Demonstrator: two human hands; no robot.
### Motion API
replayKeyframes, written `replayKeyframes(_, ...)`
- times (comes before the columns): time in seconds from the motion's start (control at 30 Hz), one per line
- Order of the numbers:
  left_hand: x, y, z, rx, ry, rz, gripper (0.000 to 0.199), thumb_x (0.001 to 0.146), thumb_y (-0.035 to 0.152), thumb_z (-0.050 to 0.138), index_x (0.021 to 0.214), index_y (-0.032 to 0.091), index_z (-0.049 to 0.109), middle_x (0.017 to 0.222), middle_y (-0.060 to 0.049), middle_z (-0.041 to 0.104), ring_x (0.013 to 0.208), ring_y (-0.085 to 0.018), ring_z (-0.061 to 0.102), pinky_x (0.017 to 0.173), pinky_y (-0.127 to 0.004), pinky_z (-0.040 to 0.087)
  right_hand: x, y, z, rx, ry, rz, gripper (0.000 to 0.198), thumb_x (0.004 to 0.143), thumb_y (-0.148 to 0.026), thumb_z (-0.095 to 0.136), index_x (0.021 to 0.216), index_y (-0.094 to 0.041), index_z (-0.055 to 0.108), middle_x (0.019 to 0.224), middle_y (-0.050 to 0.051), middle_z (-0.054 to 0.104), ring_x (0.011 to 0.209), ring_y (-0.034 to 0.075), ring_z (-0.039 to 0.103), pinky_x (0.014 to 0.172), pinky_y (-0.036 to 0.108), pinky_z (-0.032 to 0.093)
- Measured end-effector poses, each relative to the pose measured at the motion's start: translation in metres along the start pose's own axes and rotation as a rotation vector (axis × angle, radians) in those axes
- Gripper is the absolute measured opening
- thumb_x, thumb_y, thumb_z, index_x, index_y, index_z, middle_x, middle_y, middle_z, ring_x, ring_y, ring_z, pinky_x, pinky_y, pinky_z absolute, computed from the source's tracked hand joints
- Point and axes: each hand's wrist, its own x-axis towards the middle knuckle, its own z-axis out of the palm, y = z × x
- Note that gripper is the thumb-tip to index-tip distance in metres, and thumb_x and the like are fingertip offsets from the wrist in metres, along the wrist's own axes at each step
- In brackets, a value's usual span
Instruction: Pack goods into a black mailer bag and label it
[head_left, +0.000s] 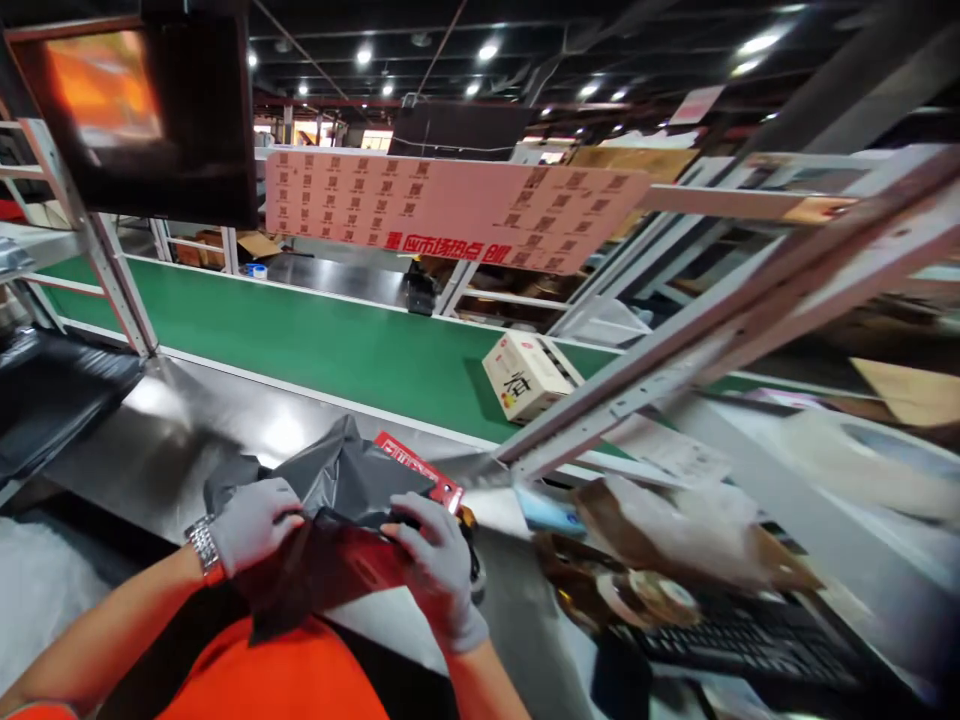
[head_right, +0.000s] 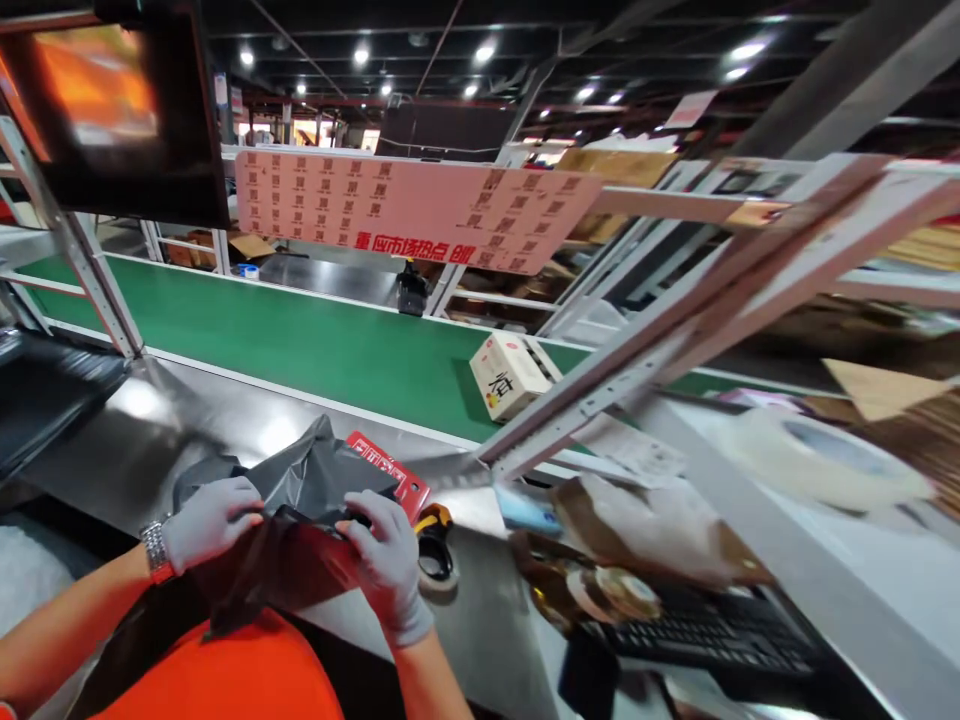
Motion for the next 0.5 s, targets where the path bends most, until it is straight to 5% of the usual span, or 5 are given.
replayKeyframes(0.1,0.005,-0.002,0.012,-0.025,-0.010,0.025,0.035,0.106,0.033,0.054,0.089,0.022,0.083,0.101,-0.012,0.084,0.097,-0.027,0.077,0.091,-0.040,0.057,-0.004,-0.001,-0.010,0.020,0.008,0.013,0.007,0.108,-0.019,0.073,0.108,-0.026,0.075,0.119,0.010,0.079,0.108,0.027,0.078,0.089,0.044,0.070)
replayKeyframes(0.27,0.013,0.023,0.041,-0.074,0.036,0.034,0.031,0.092,0.042,0.085,0.118,0.025,0.084,0.121,-0.009,0.082,0.113,-0.029,0.077,0.102,-0.040,0.058,-0.003,-0.004,-0.016,0.045,0.006,0.042,0.008,0.108,-0.019,0.071,0.107,-0.026,0.075,0.117,0.009,0.080,0.106,0.027,0.079,0.086,0.043,0.071)
replayKeyframes(0.37,0.024,0.029,0.064,-0.005,-0.059,0.059,0.010,0.097,0.030,0.075,0.097,0.025,0.084,0.111,-0.010,0.082,0.109,-0.029,0.077,0.099,-0.041,0.058,0.001,-0.003,-0.016,0.035,0.018,0.016,0.015,0.107,-0.015,0.067,0.105,-0.026,0.076,0.114,0.008,0.081,0.104,0.025,0.080,0.087,0.042,0.072)
replayKeyframes(0.4,0.028,0.028,0.069,-0.008,-0.055,0.070,0.017,0.100,0.028,0.068,0.089,0.025,0.082,0.106,-0.010,0.082,0.106,-0.028,0.077,0.097,-0.041,0.057,0.001,-0.002,-0.017,0.040,0.010,0.015,0.016,0.106,-0.014,0.066,0.105,-0.027,0.076,0.114,0.008,0.081,0.105,0.025,0.080,0.088,0.042,0.072)
replayKeyframes(0.5,0.040,0.016,0.071,-0.099,0.096,0.026,0.026,0.102,0.029,0.058,0.084,0.024,0.076,0.097,-0.010,0.080,0.097,-0.028,0.075,0.091,-0.041,0.056,-0.005,0.009,-0.024,0.083,0.013,0.031,0.019,0.103,-0.011,0.068,0.106,-0.027,0.077,0.116,0.007,0.081,0.105,0.025,0.080,0.089,0.042,0.071)
